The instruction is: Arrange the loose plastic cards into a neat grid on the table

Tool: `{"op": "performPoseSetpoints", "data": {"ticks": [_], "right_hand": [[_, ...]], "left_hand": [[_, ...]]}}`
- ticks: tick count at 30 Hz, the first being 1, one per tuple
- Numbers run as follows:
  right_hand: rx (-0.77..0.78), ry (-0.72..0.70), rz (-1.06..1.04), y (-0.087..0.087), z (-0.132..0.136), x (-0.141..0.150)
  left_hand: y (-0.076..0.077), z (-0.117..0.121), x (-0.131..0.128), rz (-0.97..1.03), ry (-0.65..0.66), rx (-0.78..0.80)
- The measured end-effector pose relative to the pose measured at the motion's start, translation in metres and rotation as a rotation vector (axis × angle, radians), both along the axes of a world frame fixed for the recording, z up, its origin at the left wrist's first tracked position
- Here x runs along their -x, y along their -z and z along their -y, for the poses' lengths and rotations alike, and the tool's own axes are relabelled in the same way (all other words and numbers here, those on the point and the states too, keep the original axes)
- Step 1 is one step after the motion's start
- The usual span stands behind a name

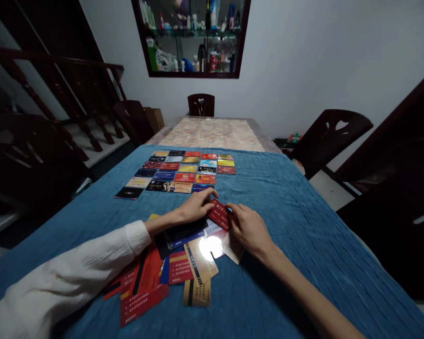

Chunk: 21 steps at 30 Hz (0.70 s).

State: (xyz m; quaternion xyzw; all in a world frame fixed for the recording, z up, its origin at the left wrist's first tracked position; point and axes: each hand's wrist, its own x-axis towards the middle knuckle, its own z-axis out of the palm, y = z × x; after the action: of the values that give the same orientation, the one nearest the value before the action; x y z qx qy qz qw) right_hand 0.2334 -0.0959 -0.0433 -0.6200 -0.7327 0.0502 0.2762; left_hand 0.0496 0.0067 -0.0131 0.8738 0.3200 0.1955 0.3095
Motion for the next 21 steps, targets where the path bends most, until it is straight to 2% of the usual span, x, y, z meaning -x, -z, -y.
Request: {"op": "performPoseSetpoints", "data": {"ticks": [4,12,21], "right_hand": [[0.019,0.036,0.085,0.000,-0.004,0.000],[-0.030,0.078,0.223,0.003,-0.012,-0.002],[-0.081,-0.053,0.173,0.006,-0.017,-0.010]], "left_hand": [[0.002,0.006,0.006,-0.024,0.075,-0.077],[0.005,0.015,0.010,-0.258,0.063,-0.192],[0.004,0.020,0.007,-0.280,0.041,-0.197]]}}
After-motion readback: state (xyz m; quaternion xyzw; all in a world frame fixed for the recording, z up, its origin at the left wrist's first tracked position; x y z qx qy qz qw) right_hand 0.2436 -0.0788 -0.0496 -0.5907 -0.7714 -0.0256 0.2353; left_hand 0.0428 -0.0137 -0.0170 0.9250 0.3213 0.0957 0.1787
